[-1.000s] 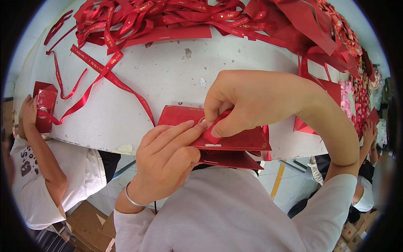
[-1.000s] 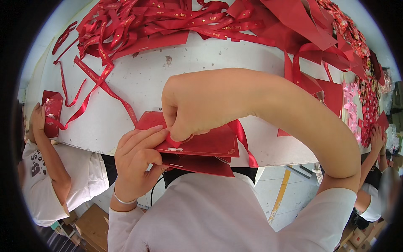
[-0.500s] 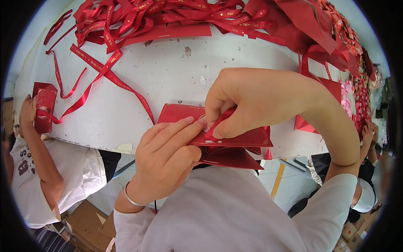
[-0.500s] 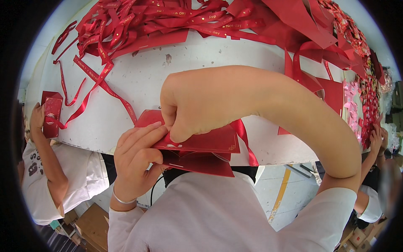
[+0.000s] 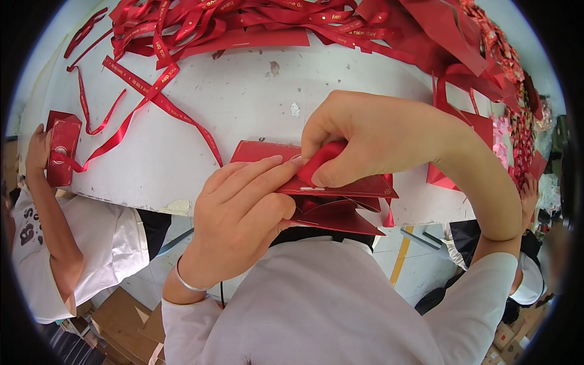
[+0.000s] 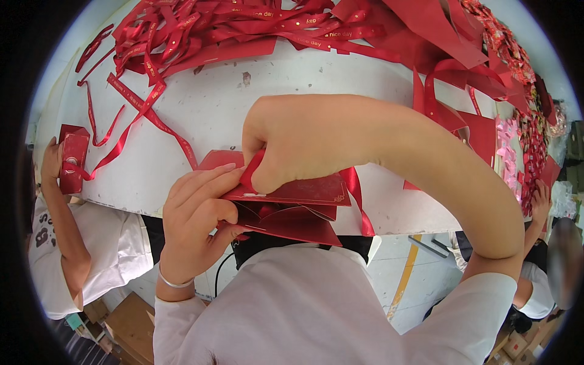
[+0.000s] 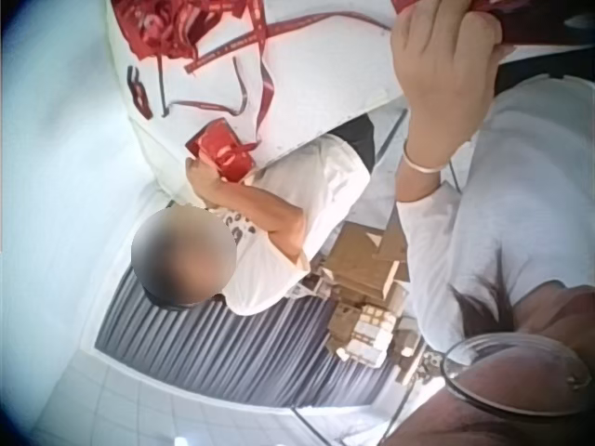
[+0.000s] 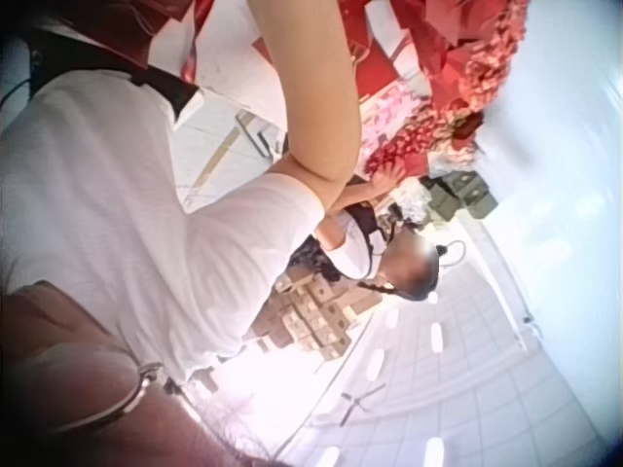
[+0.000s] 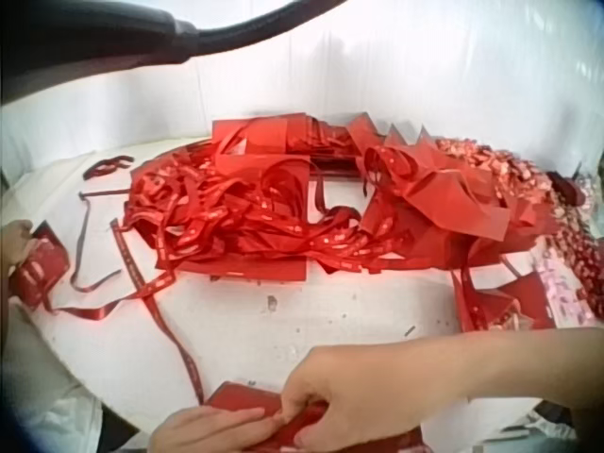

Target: The person places small wrapped candies into red paper gift bags, folds the tops closed, and attaches red ribbons. The person works at a table with other people also assembling similar gift bags.

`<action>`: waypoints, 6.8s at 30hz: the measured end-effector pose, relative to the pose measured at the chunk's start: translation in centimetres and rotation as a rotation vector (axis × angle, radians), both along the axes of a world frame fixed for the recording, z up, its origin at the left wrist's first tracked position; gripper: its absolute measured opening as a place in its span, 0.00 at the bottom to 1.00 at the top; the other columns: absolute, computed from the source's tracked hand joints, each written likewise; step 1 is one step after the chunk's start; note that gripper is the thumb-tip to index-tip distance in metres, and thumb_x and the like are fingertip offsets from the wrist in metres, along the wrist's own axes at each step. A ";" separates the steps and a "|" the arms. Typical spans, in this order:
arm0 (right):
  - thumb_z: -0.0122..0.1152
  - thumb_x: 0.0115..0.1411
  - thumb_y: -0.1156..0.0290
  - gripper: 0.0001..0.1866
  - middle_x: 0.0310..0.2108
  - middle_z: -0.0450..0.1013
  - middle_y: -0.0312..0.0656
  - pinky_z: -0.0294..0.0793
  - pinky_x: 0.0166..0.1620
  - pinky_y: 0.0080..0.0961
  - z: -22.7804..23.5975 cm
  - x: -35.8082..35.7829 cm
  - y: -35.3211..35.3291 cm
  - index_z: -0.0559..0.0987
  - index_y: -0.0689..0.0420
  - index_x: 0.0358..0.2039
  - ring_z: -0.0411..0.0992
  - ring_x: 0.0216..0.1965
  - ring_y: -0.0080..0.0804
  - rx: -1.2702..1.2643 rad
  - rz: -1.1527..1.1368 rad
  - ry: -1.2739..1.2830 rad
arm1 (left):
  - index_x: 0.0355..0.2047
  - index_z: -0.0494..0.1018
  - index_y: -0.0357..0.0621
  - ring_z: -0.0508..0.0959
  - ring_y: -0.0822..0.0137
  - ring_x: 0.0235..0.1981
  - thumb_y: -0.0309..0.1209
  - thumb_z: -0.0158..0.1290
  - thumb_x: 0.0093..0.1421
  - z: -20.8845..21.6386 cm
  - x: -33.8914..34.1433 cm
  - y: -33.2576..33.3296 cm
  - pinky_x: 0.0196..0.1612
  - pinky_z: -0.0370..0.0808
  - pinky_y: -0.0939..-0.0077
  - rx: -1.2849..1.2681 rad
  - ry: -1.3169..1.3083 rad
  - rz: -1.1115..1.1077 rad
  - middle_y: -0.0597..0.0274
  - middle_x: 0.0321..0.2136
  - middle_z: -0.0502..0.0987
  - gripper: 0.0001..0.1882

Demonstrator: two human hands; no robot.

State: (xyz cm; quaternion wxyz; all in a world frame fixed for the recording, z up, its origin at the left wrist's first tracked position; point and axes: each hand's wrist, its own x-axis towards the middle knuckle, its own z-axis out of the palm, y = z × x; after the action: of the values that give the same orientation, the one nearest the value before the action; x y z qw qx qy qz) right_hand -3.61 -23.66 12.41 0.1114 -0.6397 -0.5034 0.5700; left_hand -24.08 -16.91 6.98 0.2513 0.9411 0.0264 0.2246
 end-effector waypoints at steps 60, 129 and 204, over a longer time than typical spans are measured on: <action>0.53 0.48 0.66 0.11 0.15 0.59 0.32 0.55 0.20 0.20 0.0 -0.3 0.2 0.74 0.62 0.23 0.55 0.16 0.19 0.089 -0.114 -0.202 | 0.28 0.67 0.44 0.66 0.58 0.32 0.16 0.56 0.40 -0.4 4.2 -1.8 0.33 0.66 0.69 -0.126 -0.193 0.436 0.65 0.28 0.70 0.15; 0.60 0.44 0.77 0.08 0.44 0.65 0.47 0.67 0.23 0.23 -4.4 -2.4 -5.2 0.76 0.59 0.29 0.66 0.21 0.31 1.151 0.069 -0.601 | 0.26 0.65 0.45 0.71 0.64 0.26 0.32 0.58 0.50 -1.1 2.0 -0.2 0.30 0.70 0.72 -0.292 -0.289 -0.032 0.59 0.32 0.73 0.12; 0.53 0.46 0.74 0.21 0.25 0.64 0.45 0.62 0.29 0.32 -3.3 -5.2 -4.2 0.70 0.66 0.44 0.63 0.24 0.41 0.762 0.124 0.166 | 0.22 0.74 0.50 0.69 0.66 0.31 0.28 0.58 0.40 -2.8 -1.5 -2.7 0.58 0.50 0.47 -0.205 -0.341 0.192 0.71 0.24 0.73 0.06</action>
State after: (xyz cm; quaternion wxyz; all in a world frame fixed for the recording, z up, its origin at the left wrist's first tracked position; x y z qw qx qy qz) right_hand -8.82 -27.91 9.11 0.3466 -0.4727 -0.7059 0.3977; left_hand -25.61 -19.64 4.13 0.3239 0.8522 0.0955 0.3996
